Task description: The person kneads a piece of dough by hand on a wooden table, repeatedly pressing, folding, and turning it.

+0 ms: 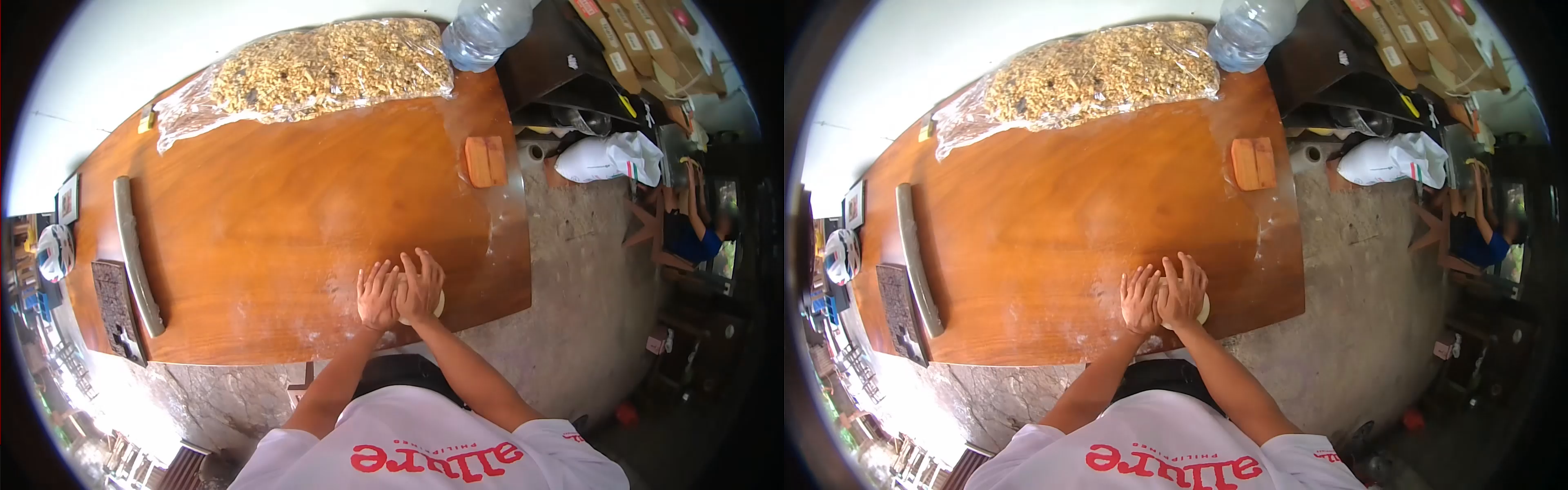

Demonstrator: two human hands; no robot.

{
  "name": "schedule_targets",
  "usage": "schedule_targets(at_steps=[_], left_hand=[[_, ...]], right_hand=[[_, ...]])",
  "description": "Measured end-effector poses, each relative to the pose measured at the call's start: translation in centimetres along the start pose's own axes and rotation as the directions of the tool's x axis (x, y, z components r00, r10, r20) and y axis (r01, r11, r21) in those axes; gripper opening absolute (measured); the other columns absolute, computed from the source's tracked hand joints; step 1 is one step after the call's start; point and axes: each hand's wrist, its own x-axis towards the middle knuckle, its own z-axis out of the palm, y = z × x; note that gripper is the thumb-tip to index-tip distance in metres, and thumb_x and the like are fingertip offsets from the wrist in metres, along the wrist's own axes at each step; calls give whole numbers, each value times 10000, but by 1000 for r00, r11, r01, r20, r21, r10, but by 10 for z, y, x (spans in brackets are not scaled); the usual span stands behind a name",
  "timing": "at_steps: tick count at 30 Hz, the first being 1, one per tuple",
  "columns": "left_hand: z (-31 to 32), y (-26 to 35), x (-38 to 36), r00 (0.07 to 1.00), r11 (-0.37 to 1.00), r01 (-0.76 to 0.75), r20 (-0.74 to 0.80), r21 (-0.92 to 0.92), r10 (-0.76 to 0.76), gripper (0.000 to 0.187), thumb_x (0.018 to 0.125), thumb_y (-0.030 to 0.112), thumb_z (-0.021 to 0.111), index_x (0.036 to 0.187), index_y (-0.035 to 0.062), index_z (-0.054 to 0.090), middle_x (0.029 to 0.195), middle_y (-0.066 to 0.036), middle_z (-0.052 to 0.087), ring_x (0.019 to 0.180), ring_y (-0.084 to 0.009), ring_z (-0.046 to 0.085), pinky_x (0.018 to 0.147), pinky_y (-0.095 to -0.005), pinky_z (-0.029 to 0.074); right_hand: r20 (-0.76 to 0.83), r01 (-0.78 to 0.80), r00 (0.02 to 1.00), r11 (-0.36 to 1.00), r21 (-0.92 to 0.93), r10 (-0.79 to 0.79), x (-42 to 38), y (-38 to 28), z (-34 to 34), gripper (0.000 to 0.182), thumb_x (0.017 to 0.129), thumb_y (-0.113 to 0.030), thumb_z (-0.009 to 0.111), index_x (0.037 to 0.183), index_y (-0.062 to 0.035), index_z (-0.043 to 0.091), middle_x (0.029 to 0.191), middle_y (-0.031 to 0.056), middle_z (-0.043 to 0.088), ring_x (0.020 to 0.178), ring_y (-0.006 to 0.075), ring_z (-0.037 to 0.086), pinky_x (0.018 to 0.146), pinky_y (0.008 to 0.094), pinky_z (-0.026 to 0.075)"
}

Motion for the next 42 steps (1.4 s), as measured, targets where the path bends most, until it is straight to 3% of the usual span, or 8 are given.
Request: schedule_targets(at_steps=[15,18,24,26,30,32,35,42], left_hand=[[27,-23,192,969,967,190,-189,172,-157,502,942,237,499,1425,111,545,1541,-177,416,1452,-359,353,1222,-509,211],[24,-24,180,983,975,140,-143,171,-116,457,1033,316,434,1429,121,555,1572,-166,383,1466,-362,331,1220,-491,225],[16,-24,122,998,994,59,24,90,-62,416,1061,293,399,1373,108,604,1544,-140,443,1457,-334,359,1226,-458,246],[11,-24,97,998,1000,7,-59,-29,-9,372,1028,257,488,1324,79,624,1417,-134,578,1361,-341,487,1158,-448,359],[-7,-16,73,981,970,184,82,-156,-173,345,1016,245,514,1280,60,637,1294,-146,646,1250,-339,567,1076,-451,419],[-16,-11,60,988,966,154,58,-205,-145,323,995,239,557,1242,51,644,1189,-168,673,1134,-347,620,977,-456,470],[-18,-21,43,983,917,179,113,-357,-148,334,959,226,622,1232,34,634,1174,-185,670,1108,-374,630,939,-431,498],[-48,-25,8,982,852,168,164,-496,-98,394,957,204,652,1306,31,599,1267,-198,646,1186,-361,609,973,-414,486]], right_hand=[[-223,-3,975,998,57,16,190,78,65,260,916,-221,567,1118,-99,677,1308,143,607,1211,357,546,1024,508,399],[233,-372,919,501,781,319,200,105,33,242,965,-184,551,1074,-23,694,975,150,718,1036,319,636,945,390,467],[-162,-39,984,979,199,72,110,45,-7,482,1024,-291,475,1373,37,524,1382,263,552,1294,414,508,1094,483,385],[322,149,942,978,-149,-94,34,32,17,692,989,-417,479,1477,65,389,1507,303,398,1408,434,377,1172,552,262],[48,105,993,994,19,-106,39,21,-10,477,969,-281,540,1366,-16,541,1386,259,537,1295,403,499,1079,517,399],[559,-359,824,849,387,94,65,42,-33,549,972,-361,556,1354,33,540,1346,258,580,1266,405,534,1078,488,402],[-40,-113,991,967,230,126,50,58,-10,479,968,-331,588,1327,-13,584,1302,225,620,1217,399,570,1034,460,447],[100,-144,987,958,247,123,24,34,2,423,946,-289,643,1282,-32,626,1284,195,644,1194,358,604,1018,443,470]])
